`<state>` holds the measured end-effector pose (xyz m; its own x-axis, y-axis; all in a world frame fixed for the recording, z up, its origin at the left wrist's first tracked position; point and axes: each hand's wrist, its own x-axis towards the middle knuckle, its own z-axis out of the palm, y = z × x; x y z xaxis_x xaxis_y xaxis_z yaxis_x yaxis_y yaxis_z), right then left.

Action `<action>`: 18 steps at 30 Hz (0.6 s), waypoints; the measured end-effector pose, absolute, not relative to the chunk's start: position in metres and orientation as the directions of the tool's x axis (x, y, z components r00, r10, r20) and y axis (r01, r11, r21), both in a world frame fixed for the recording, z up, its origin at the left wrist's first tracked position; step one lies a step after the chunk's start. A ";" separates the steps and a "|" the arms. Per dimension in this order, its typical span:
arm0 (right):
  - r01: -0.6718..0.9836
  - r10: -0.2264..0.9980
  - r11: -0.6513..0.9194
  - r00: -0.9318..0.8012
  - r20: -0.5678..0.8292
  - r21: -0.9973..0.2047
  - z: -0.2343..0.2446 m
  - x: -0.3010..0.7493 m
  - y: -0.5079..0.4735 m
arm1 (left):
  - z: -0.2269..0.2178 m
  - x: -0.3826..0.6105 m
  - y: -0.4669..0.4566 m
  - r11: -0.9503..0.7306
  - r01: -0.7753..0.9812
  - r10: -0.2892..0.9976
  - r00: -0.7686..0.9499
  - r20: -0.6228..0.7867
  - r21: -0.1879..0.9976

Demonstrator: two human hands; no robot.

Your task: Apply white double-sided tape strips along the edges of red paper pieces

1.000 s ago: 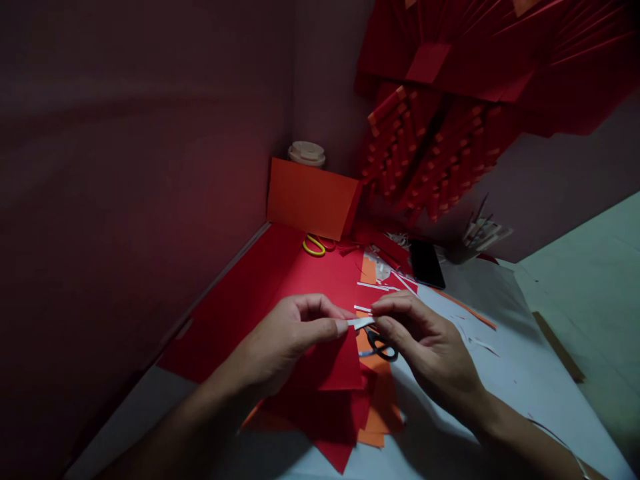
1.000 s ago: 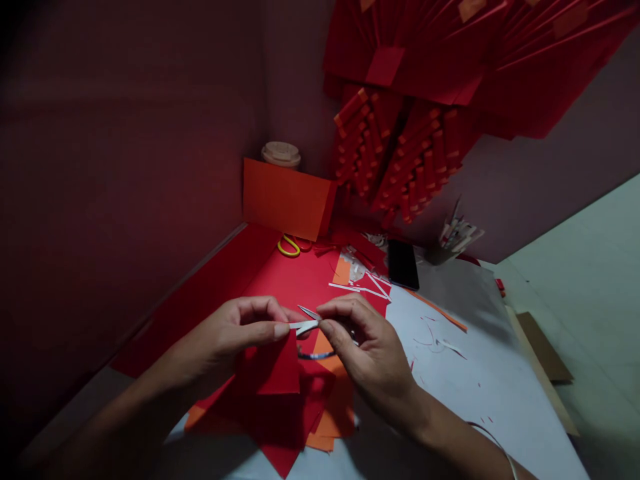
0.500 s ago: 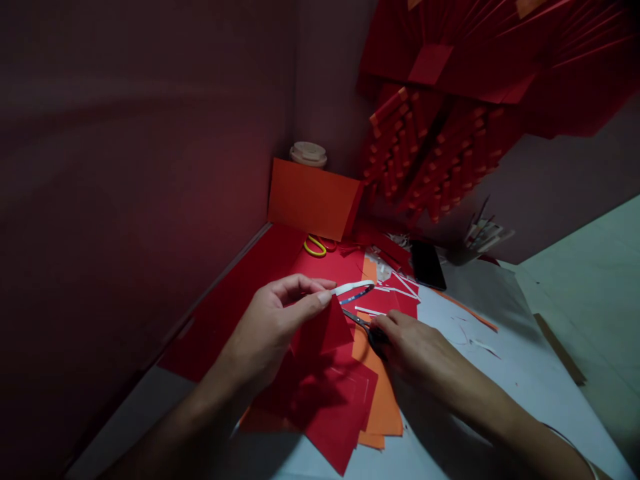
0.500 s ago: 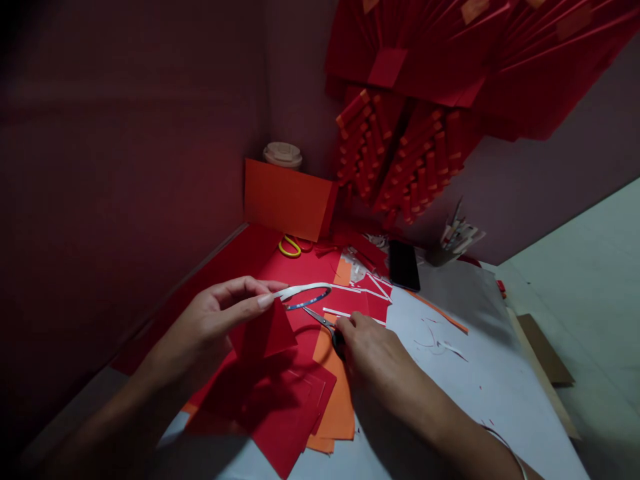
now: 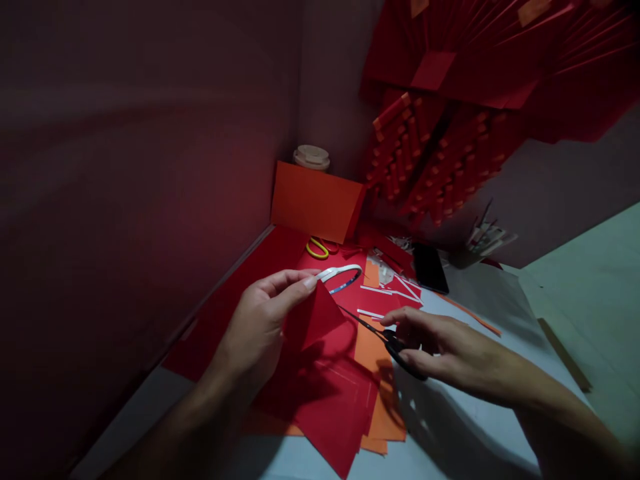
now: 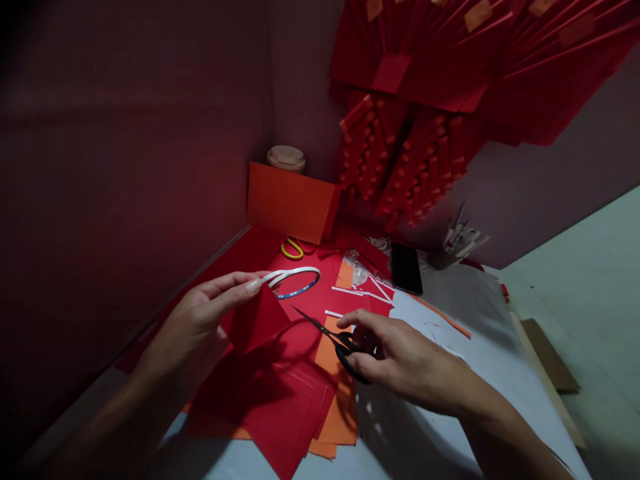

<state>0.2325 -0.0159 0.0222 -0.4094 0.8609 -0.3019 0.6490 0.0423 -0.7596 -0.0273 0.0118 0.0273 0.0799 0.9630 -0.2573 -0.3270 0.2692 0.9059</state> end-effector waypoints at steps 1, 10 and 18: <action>0.595 0.847 -0.006 -0.424 -0.320 -0.804 0.025 0.235 -0.016 | 0.027 -0.027 0.012 0.271 -0.334 0.962 0.069 -0.263 0.903; 0.329 0.850 -0.036 -0.486 -0.202 -0.944 0.026 0.210 -0.022 | 0.028 -0.025 0.013 0.284 -0.378 0.957 0.058 -0.284 0.881; 0.340 0.883 0.087 -0.462 -0.086 -0.936 0.017 0.193 -0.024 | 0.023 -0.024 0.011 0.277 -0.309 0.960 0.059 -0.272 0.910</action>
<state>0.1930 -0.0237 0.0172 -0.4619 0.8828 -0.0860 0.3399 0.0866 -0.9365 -0.0235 0.0115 0.0229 0.0588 0.9604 -0.2724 -0.3093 0.2770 0.9097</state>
